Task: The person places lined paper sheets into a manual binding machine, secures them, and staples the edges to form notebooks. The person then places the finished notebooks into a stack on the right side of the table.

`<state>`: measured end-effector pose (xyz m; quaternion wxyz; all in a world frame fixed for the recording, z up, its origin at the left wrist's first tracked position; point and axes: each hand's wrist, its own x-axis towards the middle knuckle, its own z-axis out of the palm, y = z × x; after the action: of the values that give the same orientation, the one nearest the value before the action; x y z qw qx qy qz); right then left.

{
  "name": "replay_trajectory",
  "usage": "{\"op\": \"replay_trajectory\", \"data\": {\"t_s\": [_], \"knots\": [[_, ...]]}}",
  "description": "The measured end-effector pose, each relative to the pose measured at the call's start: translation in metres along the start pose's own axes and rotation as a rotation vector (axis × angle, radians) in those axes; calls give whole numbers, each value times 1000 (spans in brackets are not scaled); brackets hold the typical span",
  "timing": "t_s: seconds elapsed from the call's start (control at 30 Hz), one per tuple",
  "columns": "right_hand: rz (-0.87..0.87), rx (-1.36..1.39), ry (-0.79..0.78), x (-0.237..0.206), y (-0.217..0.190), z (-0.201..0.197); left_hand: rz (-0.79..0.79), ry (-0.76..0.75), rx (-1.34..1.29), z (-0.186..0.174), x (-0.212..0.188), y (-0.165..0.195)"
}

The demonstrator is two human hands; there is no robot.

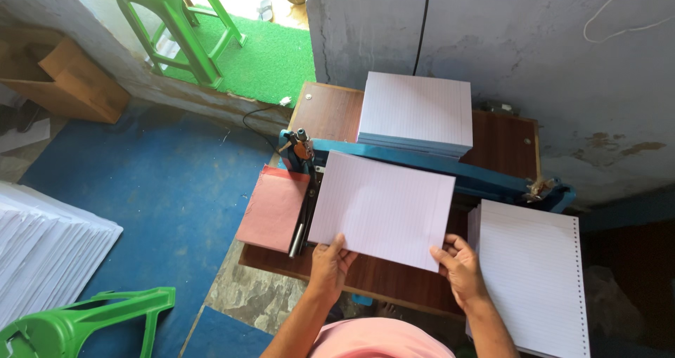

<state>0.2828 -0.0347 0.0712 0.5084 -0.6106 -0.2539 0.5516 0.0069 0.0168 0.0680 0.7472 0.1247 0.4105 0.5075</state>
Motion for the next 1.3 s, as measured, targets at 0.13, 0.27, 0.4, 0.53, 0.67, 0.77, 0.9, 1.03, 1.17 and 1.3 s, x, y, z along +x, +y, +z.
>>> {"op": "replay_trajectory", "data": {"t_s": [0.13, 0.27, 0.4, 0.53, 0.67, 0.77, 0.9, 1.03, 1.17, 1.3], "knots": [[110, -80, 24, -9, 24, 0, -93, 99, -15, -30, -11, -20], [238, -101, 63, -7, 44, 1, -171, 137, -65, -50, -7, -37], [299, -93, 97, 1, 52, 2, -217, 188, -23, -55, 9, -44], [239, -109, 139, 10, 51, 6, -198, 157, -25, -51, 29, -45], [197, -80, 228, 17, 48, 15, -202, 171, -64, -44, 53, -47], [207, 7, 273, 22, 46, 18, -210, 192, -68, -38, 69, -47], [219, 6, 267, 24, 51, 24, -211, 217, -64, -38, 79, -40], [204, -13, 267, 30, 50, 27, -225, 241, -32, -39, 83, -37], [196, -11, 253, 29, 49, 31, -230, 233, -33, -43, 87, -38], [186, -21, 227, 30, 50, 36, -208, 288, -54, -48, 91, -35]]}}
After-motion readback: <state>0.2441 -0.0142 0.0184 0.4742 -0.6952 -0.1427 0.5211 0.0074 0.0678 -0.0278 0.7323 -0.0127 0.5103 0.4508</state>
